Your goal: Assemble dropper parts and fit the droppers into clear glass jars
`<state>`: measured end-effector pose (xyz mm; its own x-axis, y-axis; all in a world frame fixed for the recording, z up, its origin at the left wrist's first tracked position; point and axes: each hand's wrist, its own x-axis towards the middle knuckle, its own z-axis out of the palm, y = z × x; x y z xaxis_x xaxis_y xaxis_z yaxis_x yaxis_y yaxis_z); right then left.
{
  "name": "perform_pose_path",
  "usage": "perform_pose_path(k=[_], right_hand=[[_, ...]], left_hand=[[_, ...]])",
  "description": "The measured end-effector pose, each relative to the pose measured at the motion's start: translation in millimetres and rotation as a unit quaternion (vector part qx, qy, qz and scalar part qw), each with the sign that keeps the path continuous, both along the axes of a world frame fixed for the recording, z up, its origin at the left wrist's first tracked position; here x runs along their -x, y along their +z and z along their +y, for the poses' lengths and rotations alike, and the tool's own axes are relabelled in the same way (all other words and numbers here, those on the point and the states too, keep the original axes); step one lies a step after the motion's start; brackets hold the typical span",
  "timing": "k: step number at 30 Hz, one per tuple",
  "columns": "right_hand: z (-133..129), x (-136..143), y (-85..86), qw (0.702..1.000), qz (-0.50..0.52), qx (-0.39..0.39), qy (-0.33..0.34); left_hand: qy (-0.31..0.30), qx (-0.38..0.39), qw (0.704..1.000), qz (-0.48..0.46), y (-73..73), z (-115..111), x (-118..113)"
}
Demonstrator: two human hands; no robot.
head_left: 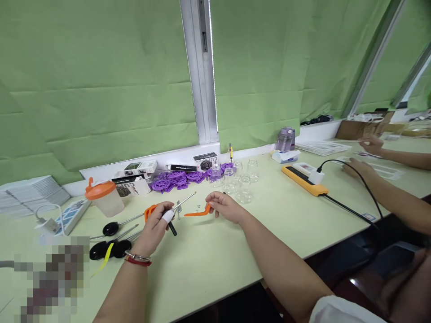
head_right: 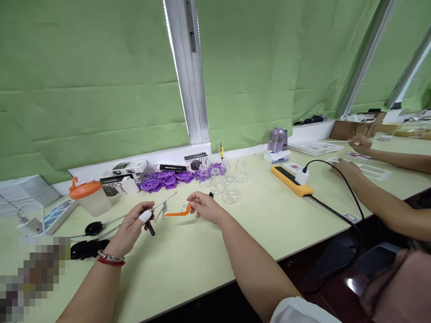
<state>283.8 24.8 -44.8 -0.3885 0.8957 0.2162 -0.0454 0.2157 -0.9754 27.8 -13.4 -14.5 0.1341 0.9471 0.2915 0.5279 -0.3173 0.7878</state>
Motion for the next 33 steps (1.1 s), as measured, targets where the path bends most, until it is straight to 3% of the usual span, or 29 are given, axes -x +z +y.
perform_pose_path(k=[4, 13, 20, 33], right_hand=[[4.1, 3.2, -4.0, 0.999, 0.029, -0.001, -0.017], [-1.4, 9.4, 0.3, 0.994, 0.107, 0.028, -0.019], [-7.9, 16.4, 2.6, 0.993, 0.109, 0.047, -0.005], [-4.4, 15.1, -5.2, 0.996, 0.086, 0.017, -0.020]], left_hand=[[-0.005, -0.009, 0.999, -0.035, -15.4, -0.9, 2.7], [0.066, 0.067, 0.992, -0.085, -22.3, 1.2, -4.6], [0.067, 0.076, 0.989, -0.104, -34.9, 8.9, 2.5], [0.020, 0.135, 0.988, -0.079, -27.3, -0.2, -5.6]])
